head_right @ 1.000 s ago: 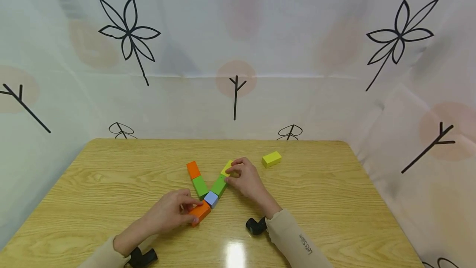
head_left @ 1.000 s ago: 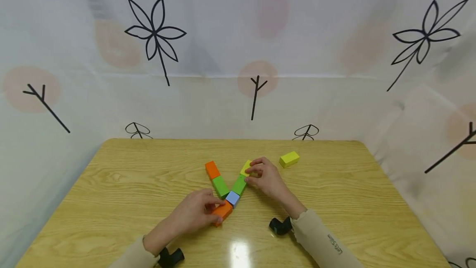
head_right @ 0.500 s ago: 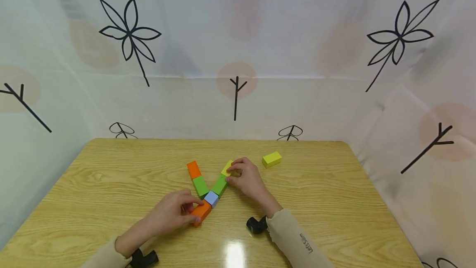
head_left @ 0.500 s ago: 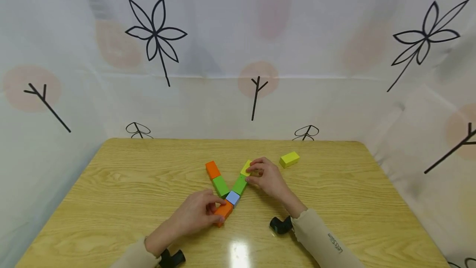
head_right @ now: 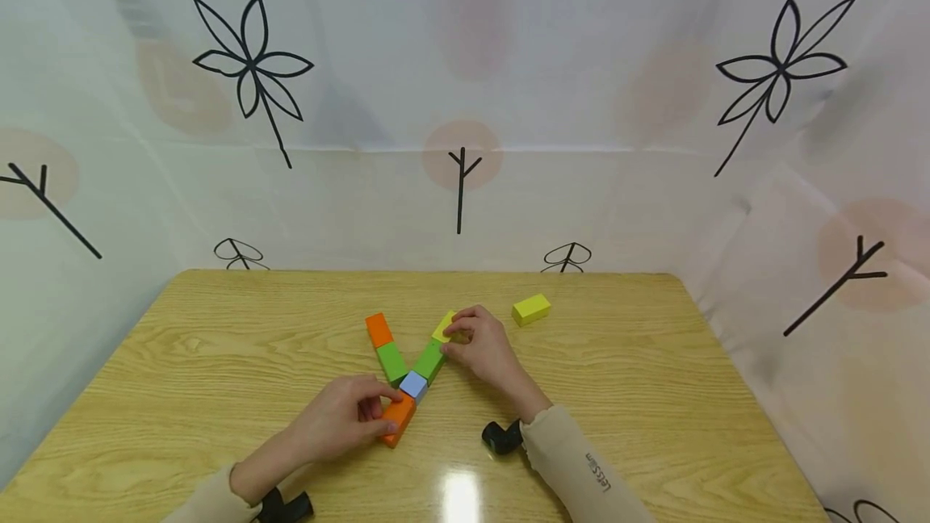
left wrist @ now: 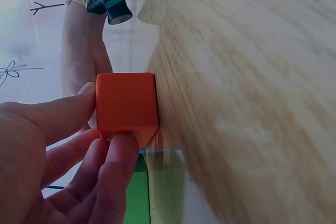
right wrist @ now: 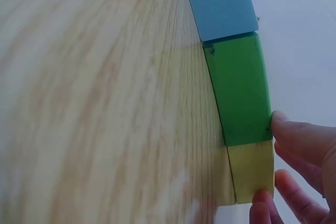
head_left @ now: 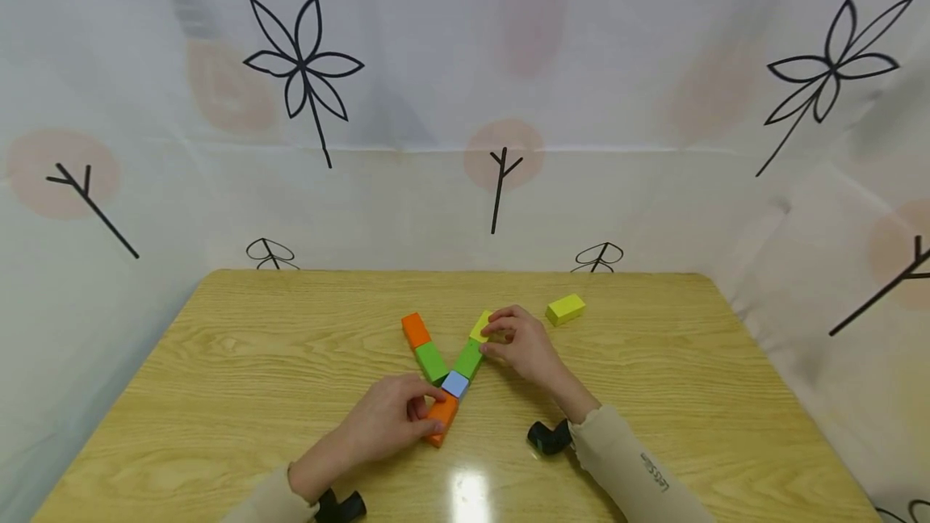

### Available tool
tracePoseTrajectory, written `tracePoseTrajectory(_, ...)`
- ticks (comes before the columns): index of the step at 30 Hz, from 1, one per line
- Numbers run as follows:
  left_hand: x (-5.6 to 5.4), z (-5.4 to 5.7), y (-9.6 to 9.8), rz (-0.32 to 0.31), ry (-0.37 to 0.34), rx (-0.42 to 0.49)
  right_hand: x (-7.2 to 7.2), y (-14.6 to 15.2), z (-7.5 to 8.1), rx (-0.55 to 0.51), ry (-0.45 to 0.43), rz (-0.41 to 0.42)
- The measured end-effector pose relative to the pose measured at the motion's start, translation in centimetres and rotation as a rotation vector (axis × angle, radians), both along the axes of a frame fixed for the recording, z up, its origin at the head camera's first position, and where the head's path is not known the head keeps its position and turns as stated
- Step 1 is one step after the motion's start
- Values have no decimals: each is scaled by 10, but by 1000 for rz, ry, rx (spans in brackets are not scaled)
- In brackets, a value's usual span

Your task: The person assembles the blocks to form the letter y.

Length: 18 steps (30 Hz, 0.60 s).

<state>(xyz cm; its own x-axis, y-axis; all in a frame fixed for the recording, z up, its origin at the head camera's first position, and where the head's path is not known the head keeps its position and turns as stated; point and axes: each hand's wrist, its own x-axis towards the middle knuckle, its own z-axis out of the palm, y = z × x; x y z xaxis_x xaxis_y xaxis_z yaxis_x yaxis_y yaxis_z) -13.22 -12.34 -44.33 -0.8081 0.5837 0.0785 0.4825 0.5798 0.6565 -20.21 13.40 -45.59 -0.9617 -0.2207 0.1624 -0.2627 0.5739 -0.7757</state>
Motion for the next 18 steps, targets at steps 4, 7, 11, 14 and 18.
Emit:
tracePoseTrajectory(4,-1,1,-1,3,-9,-3,0,0,0,3,2,0)
tracePoseTrajectory(7,-2,2,-2,1,-5,-10,-1,0,0,4,1,3)
tracePoseTrajectory(11,-3,2,-3,-10,1,-16,-1,0,0,6,-6,2)
tracePoseTrajectory(14,-3,2,-3,-17,5,-18,-1,0,1,6,-8,2)
tracePoseTrajectory(18,-2,3,-3,-21,1,-15,0,0,3,16,2,1)
